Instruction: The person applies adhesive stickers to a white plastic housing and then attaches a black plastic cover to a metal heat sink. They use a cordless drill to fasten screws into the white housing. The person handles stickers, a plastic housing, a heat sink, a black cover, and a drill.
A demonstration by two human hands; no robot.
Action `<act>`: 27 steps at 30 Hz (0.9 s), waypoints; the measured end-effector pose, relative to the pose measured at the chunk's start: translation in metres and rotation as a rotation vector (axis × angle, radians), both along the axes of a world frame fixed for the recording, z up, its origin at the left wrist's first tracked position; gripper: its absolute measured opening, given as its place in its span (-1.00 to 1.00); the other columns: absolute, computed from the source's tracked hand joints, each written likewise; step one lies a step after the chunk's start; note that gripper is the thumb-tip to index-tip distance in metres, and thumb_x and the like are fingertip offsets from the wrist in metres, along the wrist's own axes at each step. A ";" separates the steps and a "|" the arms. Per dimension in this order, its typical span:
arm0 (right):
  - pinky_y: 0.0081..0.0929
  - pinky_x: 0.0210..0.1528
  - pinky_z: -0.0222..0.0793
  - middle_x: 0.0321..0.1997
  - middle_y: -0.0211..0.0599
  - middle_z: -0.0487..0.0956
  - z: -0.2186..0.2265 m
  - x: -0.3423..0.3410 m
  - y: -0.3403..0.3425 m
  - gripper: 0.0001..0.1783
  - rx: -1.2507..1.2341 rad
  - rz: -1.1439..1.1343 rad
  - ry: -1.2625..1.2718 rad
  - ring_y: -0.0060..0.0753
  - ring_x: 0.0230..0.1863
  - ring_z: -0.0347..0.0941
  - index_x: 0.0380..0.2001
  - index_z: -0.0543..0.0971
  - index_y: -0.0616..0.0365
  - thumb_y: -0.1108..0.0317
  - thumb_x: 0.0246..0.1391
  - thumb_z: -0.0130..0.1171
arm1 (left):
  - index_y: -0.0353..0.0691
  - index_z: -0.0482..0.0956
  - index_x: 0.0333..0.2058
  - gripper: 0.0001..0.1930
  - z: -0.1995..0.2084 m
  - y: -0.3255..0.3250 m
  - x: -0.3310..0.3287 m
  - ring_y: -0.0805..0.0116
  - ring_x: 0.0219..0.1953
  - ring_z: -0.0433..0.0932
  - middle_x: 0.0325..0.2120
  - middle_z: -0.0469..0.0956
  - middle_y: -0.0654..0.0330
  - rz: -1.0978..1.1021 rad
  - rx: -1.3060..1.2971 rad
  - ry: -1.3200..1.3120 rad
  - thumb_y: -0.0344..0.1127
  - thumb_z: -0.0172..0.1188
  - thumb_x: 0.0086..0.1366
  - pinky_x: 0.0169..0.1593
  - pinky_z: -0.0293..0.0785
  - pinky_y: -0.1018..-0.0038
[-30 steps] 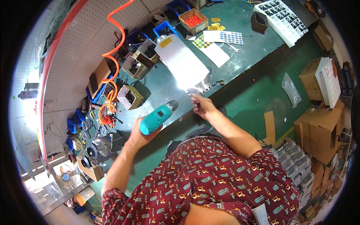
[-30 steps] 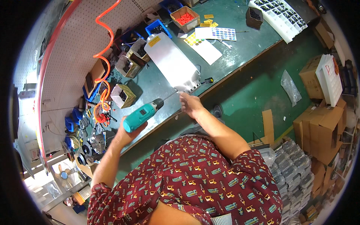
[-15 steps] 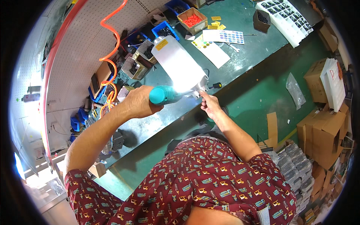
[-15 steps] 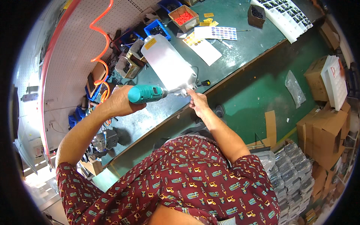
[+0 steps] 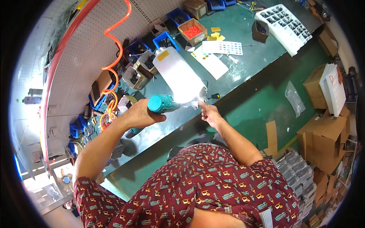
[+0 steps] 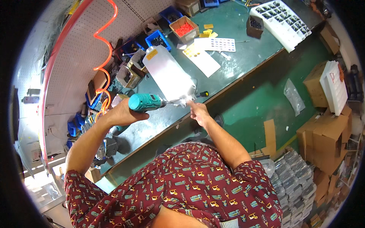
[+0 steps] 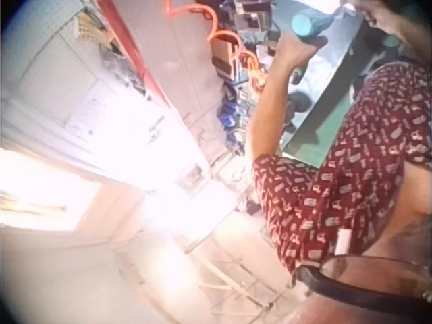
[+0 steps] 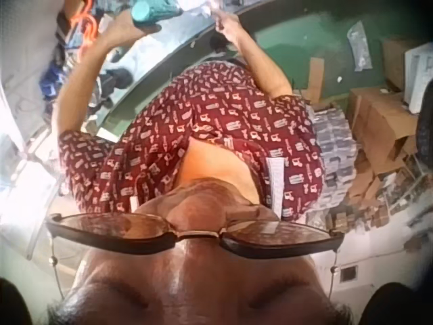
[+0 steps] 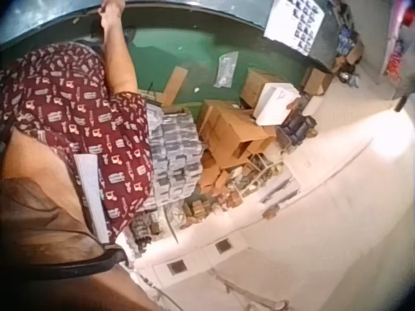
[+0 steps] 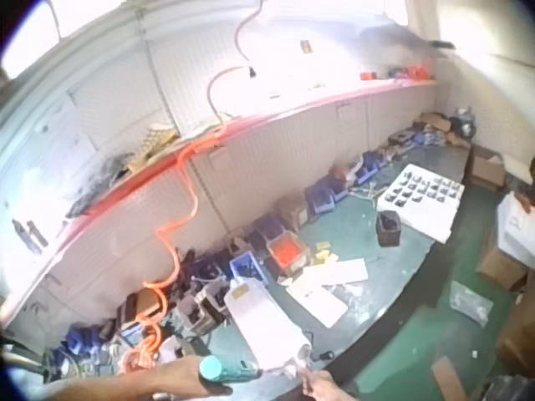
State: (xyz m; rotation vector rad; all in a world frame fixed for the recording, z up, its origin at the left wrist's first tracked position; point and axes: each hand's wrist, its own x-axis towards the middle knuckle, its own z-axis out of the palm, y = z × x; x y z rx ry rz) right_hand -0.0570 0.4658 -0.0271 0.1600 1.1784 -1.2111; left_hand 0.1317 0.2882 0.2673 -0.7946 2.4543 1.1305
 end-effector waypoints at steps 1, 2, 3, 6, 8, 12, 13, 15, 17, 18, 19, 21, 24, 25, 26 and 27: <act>-0.48 -0.38 0.29 -0.54 -0.63 0.39 0.003 -0.002 0.002 -0.53 -0.014 0.046 0.020 -0.62 -0.54 0.29 -0.48 0.41 -0.14 -0.04 0.01 0.54 | -0.08 0.62 0.06 -0.53 0.003 0.001 0.002 -0.01 -0.11 0.67 -0.15 0.70 -0.02 0.031 -0.017 -0.028 -0.15 0.41 0.17 0.02 0.56 0.22; -0.48 -0.32 0.32 -0.52 -0.63 0.41 0.009 -0.007 0.004 -0.57 -0.002 0.081 0.029 -0.61 -0.48 0.36 -0.45 0.43 -0.14 -0.05 0.07 0.48 | -0.10 0.62 0.05 -0.54 0.004 0.000 0.005 0.02 -0.13 0.66 -0.16 0.70 -0.01 0.034 -0.004 0.016 -0.15 0.42 0.18 0.01 0.55 0.23; -0.46 -0.28 0.35 -0.50 -0.61 0.43 0.014 -0.013 0.009 -0.61 -0.023 0.092 -0.017 -0.59 -0.44 0.39 -0.42 0.46 -0.11 -0.02 0.11 0.45 | -0.11 0.62 0.05 -0.54 0.004 -0.003 0.012 0.05 -0.15 0.66 -0.18 0.70 0.00 0.040 0.007 0.060 -0.15 0.42 0.18 0.00 0.55 0.24; -0.33 -0.14 0.50 -0.32 -0.43 0.56 0.023 -0.030 0.031 -0.86 -0.023 0.115 -0.052 -0.47 -0.35 0.50 -0.25 0.58 0.07 0.25 0.25 0.25 | -0.21 0.61 0.03 -0.60 0.020 -0.006 0.026 0.36 -0.23 0.58 -0.28 0.68 0.12 0.046 0.114 0.186 -0.27 0.43 0.24 -0.05 0.54 0.34; -0.31 -0.12 0.62 -0.16 -0.19 0.64 0.023 -0.041 0.055 -0.76 -0.083 0.180 0.087 -0.31 -0.21 0.62 -0.01 0.55 0.31 0.50 0.30 0.13 | -0.21 0.60 0.06 -0.58 0.016 -0.005 0.041 0.40 -0.21 0.57 -0.24 0.68 0.16 0.076 0.204 0.307 -0.30 0.45 0.24 -0.05 0.54 0.36; -0.32 -0.09 0.67 -0.10 -0.07 0.65 0.079 -0.059 0.058 -0.71 -0.212 0.063 0.159 -0.25 -0.15 0.65 0.08 0.51 0.39 0.46 0.38 0.08 | -0.23 0.62 0.05 -0.61 0.000 0.009 0.074 0.47 -0.19 0.55 -0.22 0.68 0.25 0.176 0.264 0.397 -0.24 0.44 0.32 -0.06 0.54 0.42; -0.33 -0.10 0.68 -0.09 -0.05 0.65 0.094 -0.064 0.052 -0.71 -0.233 0.029 0.185 -0.25 -0.14 0.65 0.08 0.50 0.39 0.45 0.39 0.07 | -0.23 0.64 0.03 -0.65 -0.009 0.014 0.080 0.49 -0.19 0.54 -0.23 0.68 0.27 0.244 0.318 0.399 -0.26 0.43 0.33 -0.06 0.55 0.44; -0.35 -0.12 0.69 -0.08 -0.04 0.65 0.117 -0.082 0.029 -0.74 -0.215 0.013 0.204 -0.29 -0.16 0.66 0.04 0.50 0.36 0.40 0.41 0.06 | -0.20 0.64 0.06 -0.62 -0.020 0.022 0.076 0.49 -0.17 0.55 -0.19 0.68 0.26 0.321 0.241 0.340 -0.19 0.41 0.35 -0.03 0.55 0.40; -0.38 -0.13 0.69 -0.10 -0.06 0.66 0.138 -0.096 -0.003 -0.79 -0.212 0.006 0.227 -0.32 -0.18 0.66 -0.06 0.52 0.31 0.37 0.41 0.09 | -0.17 0.61 0.13 -0.54 -0.030 0.031 0.069 0.46 -0.13 0.55 -0.12 0.68 0.24 0.421 0.216 0.404 -0.06 0.37 0.37 -0.01 0.55 0.38; -0.38 -0.13 0.69 -0.10 -0.06 0.66 0.141 -0.103 -0.018 -0.80 -0.218 0.023 0.249 -0.32 -0.18 0.65 -0.06 0.52 0.31 0.38 0.40 0.09 | -0.19 0.64 0.07 -0.53 -0.036 0.031 0.067 0.41 -0.16 0.60 -0.20 0.68 0.25 0.538 0.251 0.374 -0.08 0.45 0.28 -0.05 0.56 0.38; -0.38 -0.13 0.69 -0.09 -0.07 0.65 0.143 -0.110 -0.035 -0.80 -0.225 0.041 0.271 -0.32 -0.18 0.65 -0.06 0.53 0.32 0.38 0.39 0.10 | -0.20 0.63 0.07 -0.55 -0.038 0.031 0.063 0.42 -0.18 0.60 -0.19 0.67 0.24 0.585 0.277 0.382 -0.11 0.44 0.29 -0.08 0.57 0.38; -0.38 -0.09 0.70 -0.08 -0.06 0.66 0.135 -0.124 -0.068 -0.78 -0.250 0.091 0.311 -0.29 -0.15 0.67 -0.04 0.53 0.32 0.40 0.35 0.15 | -0.21 0.61 0.06 -0.58 -0.042 0.031 0.057 0.44 -0.22 0.59 -0.16 0.66 0.23 0.702 0.336 0.411 -0.16 0.42 0.31 -0.12 0.58 0.39; -0.37 -0.04 0.71 -0.06 -0.05 0.66 0.129 -0.146 -0.110 -0.78 -0.330 0.136 0.152 -0.28 -0.12 0.68 -0.04 0.53 0.35 0.42 0.35 0.14 | -0.23 0.58 0.07 -0.61 -0.049 0.029 0.047 0.45 -0.27 0.58 -0.14 0.65 0.21 0.864 0.382 0.462 -0.23 0.39 0.33 -0.17 0.58 0.41; -0.36 0.01 0.70 -0.04 -0.02 0.65 0.121 -0.154 -0.123 -0.79 -0.335 0.169 0.128 -0.26 -0.09 0.68 -0.03 0.53 0.36 0.45 0.36 0.12 | -0.24 0.57 0.07 -0.61 -0.052 0.027 0.043 0.45 -0.28 0.58 -0.13 0.65 0.20 0.889 0.364 0.460 -0.24 0.38 0.34 -0.17 0.58 0.40; -0.36 -0.01 0.71 -0.04 -0.02 0.65 0.118 -0.159 -0.134 -0.79 -0.339 0.188 0.115 -0.26 -0.10 0.68 -0.03 0.53 0.36 0.45 0.35 0.13 | -0.25 0.56 0.08 -0.61 -0.052 0.025 0.040 0.44 -0.30 0.58 -0.12 0.64 0.19 0.905 0.349 0.454 -0.26 0.37 0.34 -0.18 0.59 0.40; -0.36 -0.03 0.71 -0.04 -0.01 0.65 0.116 -0.165 -0.146 -0.78 -0.343 0.207 0.102 -0.26 -0.10 0.68 -0.02 0.53 0.36 0.46 0.35 0.13 | -0.27 0.55 0.08 -0.62 -0.051 0.023 0.033 0.43 -0.30 0.58 -0.11 0.64 0.16 0.941 0.367 0.499 -0.28 0.36 0.35 -0.19 0.59 0.40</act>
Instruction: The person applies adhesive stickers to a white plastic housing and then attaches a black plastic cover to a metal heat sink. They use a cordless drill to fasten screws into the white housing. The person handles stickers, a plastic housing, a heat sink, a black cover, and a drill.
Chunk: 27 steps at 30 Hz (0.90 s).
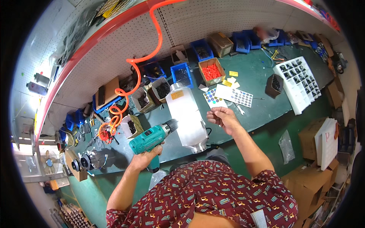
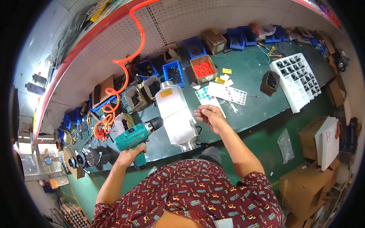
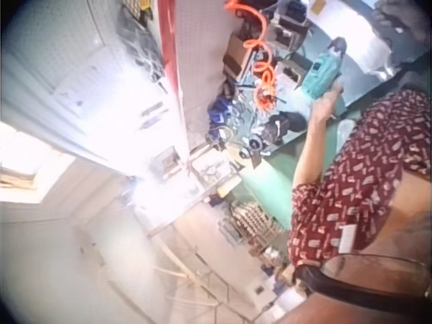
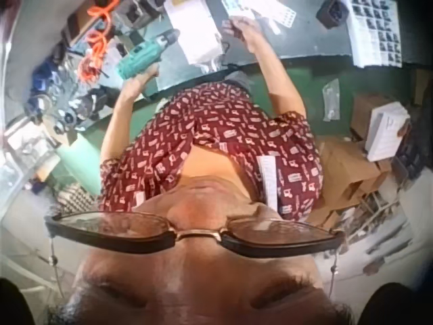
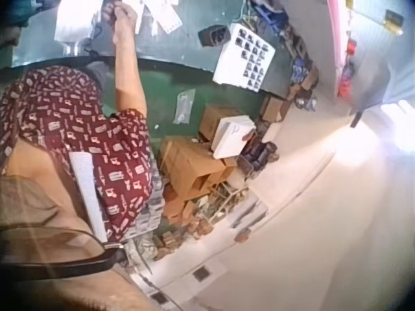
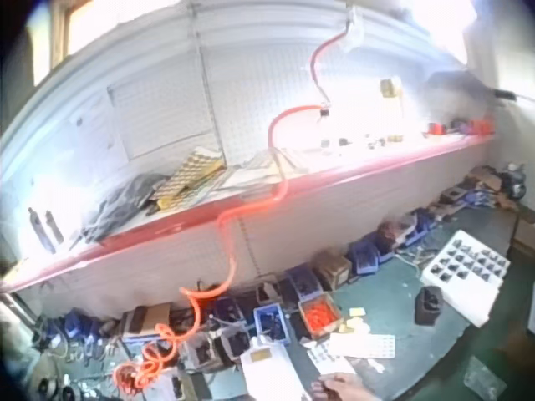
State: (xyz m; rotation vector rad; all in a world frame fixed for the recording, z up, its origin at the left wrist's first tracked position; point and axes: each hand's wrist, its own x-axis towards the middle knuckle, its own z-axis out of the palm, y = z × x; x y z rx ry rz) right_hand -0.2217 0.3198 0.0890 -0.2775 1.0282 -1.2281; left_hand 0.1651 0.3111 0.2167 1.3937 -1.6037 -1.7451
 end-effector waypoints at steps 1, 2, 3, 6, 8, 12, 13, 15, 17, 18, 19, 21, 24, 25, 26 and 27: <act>-0.35 -0.05 0.72 -0.03 0.00 0.65 -0.002 -0.006 -0.012 -0.78 -0.001 0.018 -0.010 -0.25 -0.11 0.68 -0.02 0.52 0.36 0.46 0.35 0.13 | -0.28 0.55 0.08 -0.62 0.003 -0.004 -0.008 0.42 -0.30 0.59 -0.11 0.64 0.15 0.022 0.001 0.016 -0.29 0.35 0.35 -0.19 0.59 0.39; -0.38 -0.07 0.72 -0.05 -0.01 0.66 -0.003 -0.009 -0.024 -0.77 -0.004 0.048 -0.008 -0.26 -0.14 0.69 0.00 0.52 0.36 0.47 0.35 0.13 | -0.28 0.55 0.09 -0.62 0.005 -0.005 -0.016 0.41 -0.30 0.59 -0.11 0.63 0.14 0.054 0.006 0.030 -0.30 0.35 0.36 -0.19 0.59 0.39; -0.37 -0.07 0.72 -0.05 0.00 0.66 -0.004 -0.011 -0.035 -0.78 -0.004 0.065 -0.020 -0.26 -0.13 0.68 -0.01 0.52 0.36 0.47 0.35 0.13 | -0.28 0.54 0.09 -0.62 0.009 -0.006 -0.025 0.41 -0.30 0.59 -0.10 0.63 0.13 0.084 0.011 0.044 -0.30 0.34 0.36 -0.19 0.59 0.39; -0.33 -0.01 0.71 -0.01 0.02 0.64 -0.007 -0.018 -0.061 -0.78 0.000 0.125 -0.062 -0.24 -0.08 0.68 0.00 0.54 0.33 0.50 0.34 0.14 | -0.31 0.58 0.05 -0.64 0.014 -0.009 -0.047 0.48 -0.29 0.54 -0.30 0.59 0.29 0.138 0.009 -0.006 -0.24 0.33 0.39 -0.19 0.53 0.44; -0.31 0.03 0.71 0.03 0.03 0.63 -0.008 -0.017 -0.072 -0.76 -0.019 0.146 -0.035 -0.21 -0.03 0.67 0.03 0.53 0.33 0.52 0.33 0.13 | -0.32 0.59 0.05 -0.66 0.017 -0.010 -0.058 0.48 -0.30 0.53 -0.29 0.58 0.28 0.141 -0.005 -0.004 -0.26 0.32 0.40 -0.19 0.54 0.44; -0.28 0.09 0.70 0.13 0.04 0.60 -0.019 -0.021 -0.090 -0.70 -0.031 0.197 -0.057 -0.14 0.09 0.64 0.09 0.51 0.37 0.57 0.32 0.09 | -0.32 0.60 0.03 -0.69 0.012 -0.010 -0.068 0.47 -0.30 0.54 -0.32 0.58 0.29 0.183 0.006 -0.027 -0.27 0.29 0.42 -0.17 0.54 0.44; -0.28 0.09 0.70 0.14 0.04 0.60 -0.021 -0.022 -0.094 -0.69 -0.024 0.201 -0.081 -0.13 0.09 0.64 0.10 0.51 0.37 0.57 0.32 0.09 | -0.32 0.60 0.03 -0.69 0.011 -0.009 -0.068 0.47 -0.30 0.54 -0.33 0.59 0.29 0.205 0.015 -0.030 -0.27 0.29 0.43 -0.17 0.54 0.44; -0.29 0.08 0.70 0.13 0.04 0.61 -0.023 -0.025 -0.100 -0.68 -0.021 0.218 -0.114 -0.14 0.07 0.65 0.12 0.51 0.38 0.54 0.34 0.10 | -0.33 0.60 0.03 -0.69 0.009 -0.009 -0.073 0.47 -0.29 0.55 -0.34 0.59 0.29 0.243 0.026 -0.036 -0.26 0.29 0.43 -0.16 0.54 0.44; -0.29 0.07 0.70 0.11 0.03 0.62 -0.025 -0.026 -0.105 -0.66 -0.020 0.232 -0.149 -0.15 0.05 0.66 0.15 0.51 0.38 0.51 0.36 0.11 | -0.33 0.60 0.03 -0.68 0.011 -0.010 -0.078 0.47 -0.29 0.55 -0.35 0.59 0.29 0.275 0.027 -0.045 -0.24 0.30 0.43 -0.15 0.54 0.43; -0.31 0.06 0.71 0.05 -0.02 0.65 -0.024 -0.026 -0.107 -0.67 -0.029 0.232 -0.154 -0.23 -0.02 0.67 0.13 0.54 0.36 0.46 0.36 0.15 | -0.33 0.60 0.03 -0.68 0.012 -0.012 -0.080 0.47 -0.29 0.55 -0.34 0.59 0.28 0.263 0.032 -0.058 -0.24 0.30 0.43 -0.15 0.54 0.43; -0.34 0.03 0.71 0.00 -0.08 0.65 -0.026 -0.026 -0.108 -0.67 -0.019 0.240 -0.147 -0.29 -0.07 0.66 0.12 0.55 0.35 0.46 0.35 0.16 | -0.33 0.60 0.03 -0.67 0.013 -0.015 -0.081 0.47 -0.29 0.55 -0.34 0.59 0.28 0.251 0.037 -0.071 -0.23 0.31 0.43 -0.15 0.54 0.43; -0.41 -0.04 0.72 -0.09 -0.19 0.65 -0.028 -0.025 -0.111 -0.68 -0.003 0.257 -0.135 -0.40 -0.17 0.65 0.10 0.58 0.34 0.44 0.34 0.18 | -0.31 0.58 0.06 -0.66 0.011 -0.017 -0.080 0.44 -0.28 0.57 -0.25 0.61 0.22 0.237 0.043 -0.086 -0.26 0.31 0.41 -0.15 0.56 0.41; -0.53 -0.17 0.66 -0.22 -0.36 0.61 -0.030 -0.024 -0.114 -0.68 0.052 0.276 -0.042 -0.55 -0.28 0.55 0.08 0.62 0.32 0.41 0.33 0.22 | -0.27 0.53 0.12 -0.62 0.001 -0.018 -0.075 0.38 -0.28 0.61 -0.07 0.64 0.12 0.229 0.049 -0.095 -0.33 0.30 0.38 -0.16 0.59 0.37; -0.55 -0.18 0.63 -0.23 -0.38 0.59 -0.033 -0.025 -0.114 -0.69 0.056 0.293 -0.022 -0.57 -0.29 0.53 0.08 0.62 0.31 0.41 0.34 0.21 | -0.27 0.53 0.12 -0.62 0.000 -0.018 -0.075 0.38 -0.29 0.61 -0.07 0.64 0.13 0.226 0.047 -0.102 -0.33 0.31 0.38 -0.16 0.59 0.37; -0.56 -0.20 0.59 -0.25 -0.40 0.58 -0.038 -0.027 -0.116 -0.69 0.057 0.304 0.000 -0.58 -0.29 0.51 0.08 0.62 0.31 0.42 0.34 0.20 | -0.27 0.53 0.12 -0.62 0.000 -0.021 -0.075 0.38 -0.29 0.61 -0.08 0.64 0.14 0.218 0.041 -0.108 -0.33 0.31 0.38 -0.16 0.59 0.37; -0.58 -0.22 0.56 -0.26 -0.42 0.57 -0.043 -0.029 -0.117 -0.70 0.058 0.316 0.022 -0.60 -0.30 0.49 0.08 0.63 0.30 0.42 0.35 0.19 | -0.26 0.53 0.12 -0.62 0.001 -0.024 -0.077 0.38 -0.29 0.61 -0.08 0.64 0.14 0.217 0.044 -0.128 -0.32 0.32 0.38 -0.16 0.59 0.37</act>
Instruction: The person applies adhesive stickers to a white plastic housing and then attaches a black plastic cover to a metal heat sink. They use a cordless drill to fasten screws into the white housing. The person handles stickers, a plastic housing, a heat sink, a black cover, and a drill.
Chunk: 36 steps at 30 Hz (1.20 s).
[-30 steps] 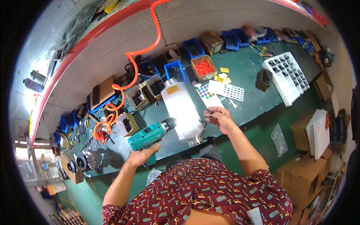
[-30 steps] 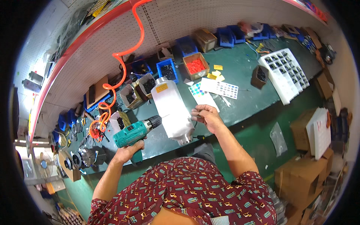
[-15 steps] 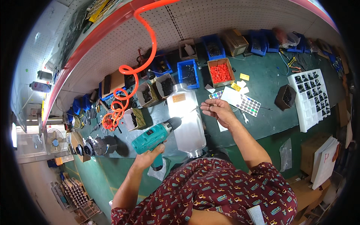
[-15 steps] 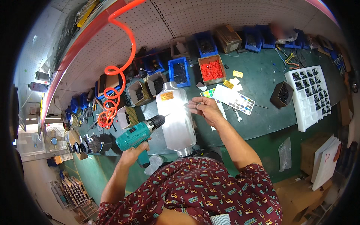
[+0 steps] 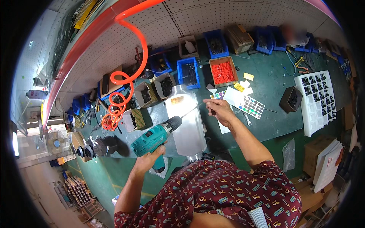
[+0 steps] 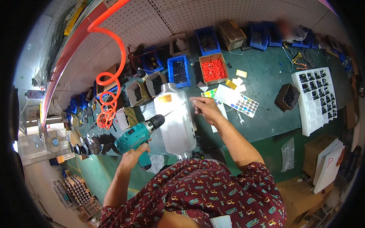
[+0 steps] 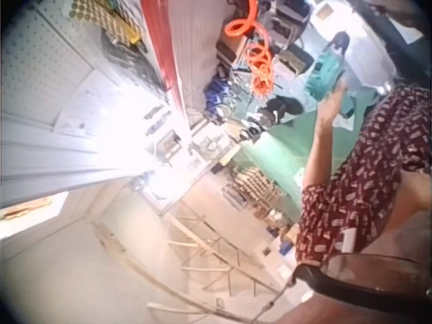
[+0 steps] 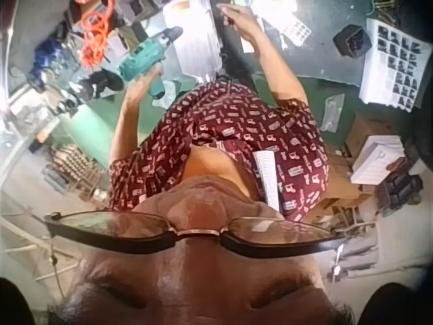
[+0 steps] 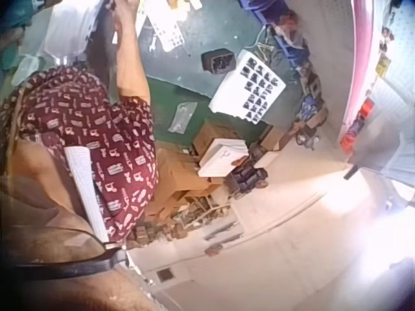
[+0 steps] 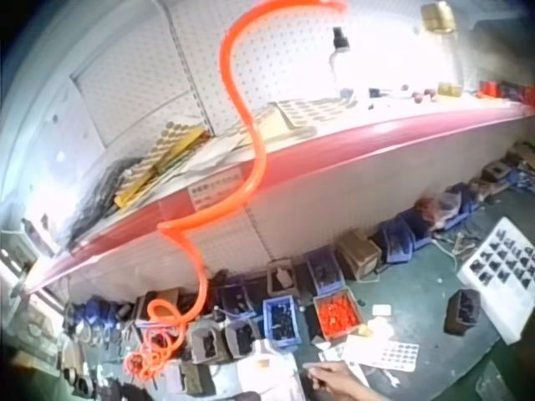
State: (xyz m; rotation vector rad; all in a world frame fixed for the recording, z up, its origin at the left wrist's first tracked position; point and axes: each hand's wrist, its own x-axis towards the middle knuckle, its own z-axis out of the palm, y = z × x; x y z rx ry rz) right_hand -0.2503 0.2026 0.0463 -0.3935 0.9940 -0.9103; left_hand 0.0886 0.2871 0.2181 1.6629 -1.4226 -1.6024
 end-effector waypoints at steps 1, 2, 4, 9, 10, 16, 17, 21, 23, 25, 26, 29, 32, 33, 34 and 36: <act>-0.57 -0.20 0.55 -0.25 -0.41 0.57 -0.005 -0.002 -0.002 -0.69 0.020 -0.010 -0.046 -0.59 -0.29 0.50 0.09 0.62 0.31 0.43 0.35 0.18 | -0.26 0.53 0.12 -0.62 0.004 -0.002 -0.002 0.39 -0.30 0.61 -0.08 0.64 0.14 -0.001 0.005 -0.020 -0.32 0.32 0.37 -0.15 0.59 0.38; -0.57 -0.19 0.54 -0.24 -0.40 0.58 -0.009 -0.004 -0.006 -0.68 0.040 -0.020 -0.093 -0.59 -0.28 0.50 0.11 0.61 0.32 0.44 0.35 0.17 | -0.26 0.54 0.11 -0.62 0.007 -0.004 -0.005 0.39 -0.30 0.61 -0.08 0.64 0.15 -0.002 0.009 -0.040 -0.32 0.32 0.37 -0.15 0.59 0.38; -0.55 -0.16 0.55 -0.22 -0.37 0.60 -0.016 -0.006 -0.015 -0.66 0.037 -0.020 -0.113 -0.57 -0.28 0.51 0.14 0.59 0.32 0.45 0.35 0.15 | -0.30 0.58 0.05 -0.64 0.018 -0.010 -0.014 0.44 -0.30 0.56 -0.27 0.60 0.24 0.032 0.001 -0.034 -0.22 0.33 0.40 -0.15 0.54 0.42; -0.54 -0.20 0.59 -0.21 -0.27 0.64 -0.021 0.006 -0.058 -0.69 -0.025 0.044 0.028 -0.53 -0.32 0.55 0.07 0.57 0.33 0.44 0.32 0.21 | -0.27 0.60 0.01 -0.63 0.021 -0.022 -0.009 0.42 -0.31 0.60 -0.31 0.64 0.22 0.004 -0.029 -0.087 -0.17 0.34 0.36 -0.18 0.54 0.41; -0.55 -0.22 0.58 -0.24 -0.28 0.63 -0.020 0.008 -0.068 -0.73 -0.022 0.062 0.064 -0.55 -0.34 0.54 0.03 0.58 0.34 0.45 0.32 0.21 | -0.28 0.60 0.00 -0.63 0.025 -0.028 -0.010 0.42 -0.31 0.59 -0.35 0.63 0.23 0.002 -0.025 -0.089 -0.16 0.34 0.35 -0.18 0.53 0.41; -0.57 -0.26 0.56 -0.29 -0.28 0.67 -0.042 0.022 -0.104 -0.73 -0.027 0.215 0.060 -0.54 -0.36 0.57 -0.05 0.64 0.35 0.40 0.26 0.29 | -0.28 0.61 -0.15 -0.74 0.045 -0.079 -0.014 0.53 -0.39 0.49 -0.42 0.53 0.33 -0.087 -0.060 -0.124 -0.22 0.34 0.34 -0.30 0.46 0.49; -0.57 -0.30 0.54 -0.31 -0.29 0.67 -0.050 0.020 -0.107 -0.74 -0.061 0.234 0.027 -0.54 -0.38 0.55 -0.06 0.64 0.36 0.41 0.26 0.29 | -0.28 0.60 -0.19 -0.78 0.052 -0.094 -0.019 0.53 -0.40 0.48 -0.44 0.52 0.33 -0.139 -0.064 -0.135 -0.25 0.33 0.34 -0.32 0.44 0.50; -0.58 -0.45 0.40 -0.47 -0.33 0.59 -0.052 0.027 -0.113 -0.87 -0.166 0.309 0.187 -0.56 -0.51 0.44 -0.27 0.67 0.36 0.48 0.20 0.33 | -0.25 0.55 -0.30 -0.88 0.059 -0.132 -0.031 0.55 -0.48 0.41 -0.52 0.46 0.37 -0.289 -0.106 -0.196 -0.35 0.27 0.33 -0.39 0.36 0.51; -0.58 -0.48 0.38 -0.51 -0.35 0.58 -0.057 0.027 -0.115 -0.89 -0.208 0.323 0.213 -0.56 -0.54 0.43 -0.34 0.67 0.34 0.48 0.16 0.36 | -0.24 0.61 -0.20 -0.86 0.060 -0.147 -0.030 0.56 -0.46 0.48 -0.49 0.55 0.32 -0.351 -0.067 -0.214 -0.30 0.27 0.38 -0.35 0.44 0.53; -0.57 -0.47 0.39 -0.53 -0.36 0.61 -0.066 0.026 -0.118 -0.92 -0.254 0.333 0.217 -0.56 -0.55 0.46 -0.37 0.70 0.30 0.49 0.12 0.36 | -0.22 0.59 -0.23 -0.84 0.065 -0.159 -0.038 0.56 -0.47 0.45 -0.51 0.51 0.36 -0.352 -0.016 -0.242 -0.28 0.30 0.36 -0.37 0.40 0.51; -0.56 -0.48 0.38 -0.54 -0.36 0.60 -0.066 0.026 -0.119 -0.92 -0.251 0.334 0.245 -0.56 -0.56 0.45 -0.38 0.70 0.29 0.48 0.11 0.37 | -0.22 0.57 -0.24 -0.83 0.067 -0.163 -0.041 0.56 -0.47 0.44 -0.52 0.50 0.37 -0.349 0.012 -0.258 -0.27 0.32 0.35 -0.38 0.38 0.50; -0.56 -0.49 0.37 -0.54 -0.37 0.59 -0.064 0.027 -0.120 -0.91 -0.235 0.336 0.271 -0.57 -0.57 0.44 -0.38 0.70 0.28 0.47 0.10 0.38 | -0.22 0.59 -0.11 -0.74 0.068 -0.176 -0.046 0.56 -0.44 0.47 -0.48 0.54 0.35 -0.353 0.068 -0.303 -0.24 0.35 0.32 -0.33 0.43 0.51; -0.56 -0.50 0.37 -0.51 -0.37 0.58 -0.060 0.027 -0.115 -0.91 -0.217 0.311 0.214 -0.58 -0.56 0.43 -0.35 0.69 0.30 0.47 0.14 0.35 | -0.22 0.59 0.03 -0.64 0.070 -0.183 -0.057 0.54 -0.41 0.50 -0.41 0.56 0.34 -0.374 0.021 -0.311 -0.23 0.36 0.31 -0.30 0.48 0.51; -0.56 -0.49 0.37 -0.50 -0.38 0.59 -0.060 0.027 -0.111 -0.90 -0.222 0.285 0.219 -0.58 -0.55 0.43 -0.32 0.69 0.30 0.46 0.15 0.34 | -0.22 0.58 0.05 -0.62 0.068 -0.186 -0.058 0.54 -0.40 0.50 -0.39 0.57 0.33 -0.386 0.025 -0.322 -0.24 0.36 0.31 -0.30 0.48 0.51; -0.56 -0.49 0.38 -0.50 -0.38 0.59 -0.060 0.027 -0.108 -0.89 -0.228 0.260 0.224 -0.58 -0.54 0.44 -0.29 0.70 0.29 0.46 0.17 0.32 | -0.22 0.58 0.07 -0.61 0.066 -0.189 -0.059 0.54 -0.39 0.50 -0.37 0.57 0.33 -0.398 0.030 -0.333 -0.24 0.37 0.31 -0.30 0.48 0.51; -0.56 -0.48 0.38 -0.48 -0.39 0.60 -0.061 0.028 -0.105 -0.87 -0.210 0.245 0.226 -0.59 -0.53 0.44 -0.23 0.70 0.29 0.46 0.18 0.29 | -0.24 0.57 0.07 -0.60 0.063 -0.194 -0.061 0.54 -0.37 0.50 -0.34 0.58 0.32 -0.402 0.107 -0.381 -0.26 0.38 0.30 -0.30 0.48 0.51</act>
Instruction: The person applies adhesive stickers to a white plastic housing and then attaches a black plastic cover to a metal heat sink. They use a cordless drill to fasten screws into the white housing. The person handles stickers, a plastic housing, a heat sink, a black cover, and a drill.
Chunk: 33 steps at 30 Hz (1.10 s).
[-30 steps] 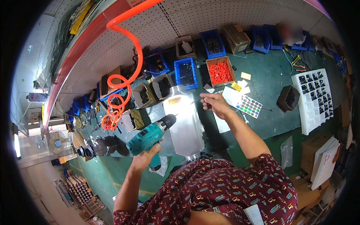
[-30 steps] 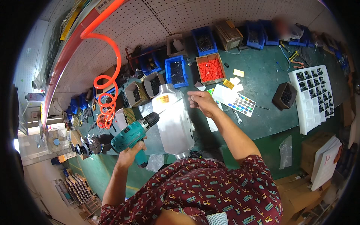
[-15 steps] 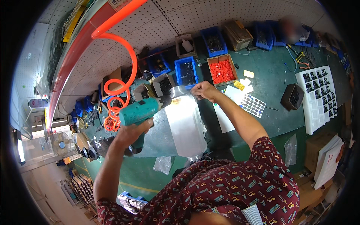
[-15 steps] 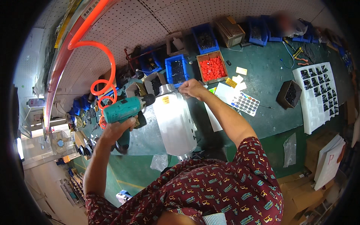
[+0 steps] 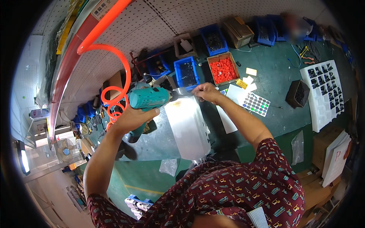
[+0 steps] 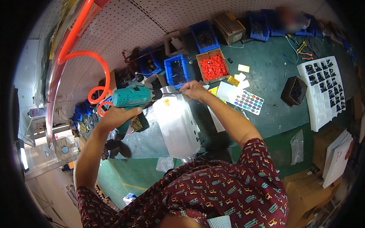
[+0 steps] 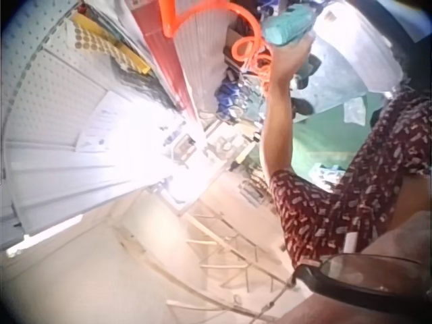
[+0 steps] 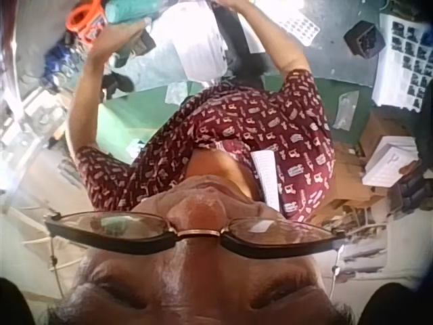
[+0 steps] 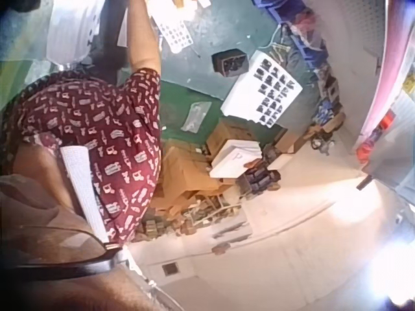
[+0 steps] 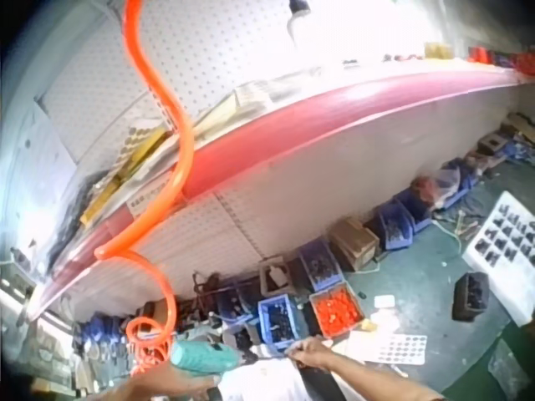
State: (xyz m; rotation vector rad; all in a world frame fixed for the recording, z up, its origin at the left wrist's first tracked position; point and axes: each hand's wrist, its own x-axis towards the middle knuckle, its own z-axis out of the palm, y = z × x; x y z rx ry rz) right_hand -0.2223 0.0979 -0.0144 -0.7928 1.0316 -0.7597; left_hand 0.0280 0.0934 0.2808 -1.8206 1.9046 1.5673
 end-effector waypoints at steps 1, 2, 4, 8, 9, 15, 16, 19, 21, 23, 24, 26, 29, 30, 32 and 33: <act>-0.56 -0.48 0.39 -0.48 -0.40 0.60 0.000 0.000 0.001 -0.85 0.008 -0.008 0.001 -0.59 -0.53 0.45 -0.20 0.70 0.29 0.46 0.19 0.28 | -0.25 0.56 0.07 -0.59 -0.001 -0.002 -0.001 0.54 -0.36 0.50 -0.32 0.58 0.32 0.004 0.032 -0.031 -0.26 0.38 0.29 -0.29 0.47 0.51; -0.56 -0.47 0.39 -0.47 -0.39 0.61 -0.002 0.000 0.001 -0.84 0.004 -0.010 0.013 -0.59 -0.53 0.45 -0.19 0.69 0.29 0.46 0.19 0.27 | -0.26 0.55 0.07 -0.58 -0.002 -0.003 -0.003 0.54 -0.35 0.50 -0.32 0.58 0.31 -0.001 0.023 -0.017 -0.26 0.38 0.29 -0.28 0.47 0.52; -0.57 -0.46 0.39 -0.46 -0.39 0.61 -0.007 0.000 0.002 -0.83 -0.002 -0.017 0.037 -0.59 -0.52 0.44 -0.17 0.69 0.30 0.47 0.19 0.27 | -0.28 0.54 0.07 -0.57 -0.003 -0.003 -0.009 0.54 -0.32 0.51 -0.30 0.58 0.31 -0.012 0.005 0.011 -0.26 0.38 0.28 -0.26 0.47 0.52; -0.59 -0.41 0.40 -0.41 -0.36 0.62 0.000 0.000 0.005 -0.80 -0.008 0.003 0.047 -0.59 -0.48 0.46 -0.14 0.68 0.30 0.48 0.19 0.24 | -0.28 0.54 0.06 -0.58 -0.009 -0.002 -0.015 0.43 -0.26 0.55 -0.29 0.61 0.27 -0.138 -0.166 0.039 -0.31 0.33 0.24 -0.14 0.51 0.43; -0.59 -0.40 0.40 -0.40 -0.35 0.63 0.002 0.001 0.006 -0.79 -0.015 0.004 0.046 -0.59 -0.47 0.46 -0.13 0.68 0.30 0.50 0.19 0.22 | -0.28 0.55 0.05 -0.58 -0.009 -0.006 -0.017 0.40 -0.24 0.55 -0.28 0.61 0.25 -0.183 -0.182 0.025 -0.33 0.32 0.22 -0.11 0.52 0.40; -0.55 -0.36 0.44 -0.36 -0.32 0.64 0.009 -0.008 0.005 -0.69 0.064 0.018 -0.020 -0.54 -0.42 0.50 -0.09 0.67 0.28 0.62 0.19 0.01 | -0.25 0.61 0.01 -0.61 0.006 -0.022 -0.050 0.32 -0.16 0.58 -0.21 0.66 0.16 -0.298 -0.145 -0.020 -0.39 0.28 0.16 0.01 0.53 0.35; -0.54 -0.35 0.45 -0.35 -0.31 0.65 0.013 -0.010 0.005 -0.67 0.089 0.026 -0.031 -0.53 -0.42 0.50 -0.09 0.67 0.28 0.63 0.18 -0.02 | -0.24 0.62 0.00 -0.61 0.003 -0.023 -0.050 0.32 -0.15 0.59 -0.20 0.67 0.16 -0.304 -0.148 -0.015 -0.39 0.28 0.16 0.02 0.53 0.35; -0.52 -0.34 0.46 -0.36 -0.26 0.63 0.009 -0.010 0.003 -0.68 0.044 0.046 -0.013 -0.46 -0.38 0.52 -0.03 0.65 0.36 0.61 0.26 -0.04 | -0.18 0.59 0.15 -0.52 0.000 -0.023 -0.047 0.38 -0.02 0.60 -0.03 0.67 0.18 -0.367 -0.141 -0.053 -0.40 0.29 0.22 0.14 0.50 0.38; -0.49 -0.29 0.53 -0.29 -0.19 0.65 0.006 -0.011 0.006 -0.67 0.079 -0.015 -0.038 -0.41 -0.33 0.58 -0.01 0.62 0.39 0.61 0.27 -0.07 | -0.15 0.61 0.16 -0.52 -0.009 -0.023 -0.043 0.38 -0.02 0.60 -0.01 0.67 0.18 -0.419 -0.198 -0.049 -0.40 0.28 0.22 0.15 0.50 0.38; -0.44 -0.20 0.59 -0.20 -0.11 0.67 0.003 -0.014 0.012 -0.66 0.103 -0.093 -0.070 -0.33 -0.24 0.64 0.03 0.58 0.41 0.61 0.27 -0.08 | -0.13 0.64 0.15 -0.53 -0.009 -0.023 -0.039 0.38 0.00 0.60 0.02 0.66 0.21 -0.453 -0.247 -0.067 -0.41 0.26 0.23 0.17 0.49 0.38; -0.41 -0.15 0.62 -0.15 -0.07 0.67 0.002 -0.016 0.017 -0.66 0.109 -0.141 -0.089 -0.28 -0.19 0.66 0.04 0.57 0.42 0.61 0.28 -0.08 | -0.13 0.64 0.15 -0.53 -0.009 -0.022 -0.039 0.38 0.00 0.60 0.02 0.66 0.22 -0.418 -0.223 -0.082 -0.41 0.26 0.22 0.17 0.49 0.38; -0.34 -0.05 0.66 -0.05 0.02 0.67 0.002 -0.021 0.030 -0.65 0.122 -0.210 -0.141 -0.19 -0.09 0.68 0.08 0.53 0.44 0.59 0.29 -0.08 | -0.13 0.63 0.15 -0.52 -0.010 -0.019 -0.037 0.39 0.00 0.59 0.02 0.66 0.24 -0.346 -0.175 -0.110 -0.41 0.27 0.22 0.16 0.50 0.37; -0.28 0.00 0.67 -0.01 0.09 0.65 0.007 -0.033 0.054 -0.68 0.156 -0.268 -0.219 -0.13 -0.04 0.68 0.09 0.50 0.43 0.53 0.33 -0.03 | -0.16 0.64 0.11 -0.56 -0.008 -0.011 -0.038 0.41 0.00 0.59 0.00 0.67 0.25 -0.306 -0.185 -0.101 -0.40 0.32 0.22 0.15 0.51 0.37; -0.31 -0.02 0.67 -0.02 0.05 0.65 0.006 -0.036 0.063 -0.71 0.166 -0.282 -0.246 -0.18 -0.07 0.68 0.06 0.50 0.39 0.51 0.34 0.00 | -0.18 0.63 0.11 -0.55 -0.003 -0.007 -0.039 0.41 -0.02 0.59 -0.03 0.67 0.24 -0.265 -0.191 -0.102 -0.38 0.33 0.21 0.13 0.51 0.39; -0.36 -0.04 0.67 -0.04 -0.04 0.66 0.007 -0.042 0.084 -0.79 0.189 -0.317 -0.300 -0.28 -0.12 0.68 0.01 0.51 0.33 0.49 0.37 0.05 | -0.21 0.62 0.10 -0.54 0.005 0.003 -0.042 0.42 -0.08 0.58 -0.10 0.68 0.21 -0.189 -0.195 -0.102 -0.33 0.35 0.19 0.08 0.51 0.41; -0.38 -0.10 0.68 -0.11 -0.11 0.68 0.008 -0.045 0.096 -0.84 0.180 -0.350 -0.325 -0.34 -0.18 0.68 -0.08 0.53 0.27 0.44 0.35 0.13 | -0.24 0.61 0.09 -0.55 0.003 0.009 -0.037 0.44 -0.08 0.57 -0.08 0.68 0.24 -0.182 -0.229 -0.033 -0.31 0.37 0.22 0.08 0.52 0.41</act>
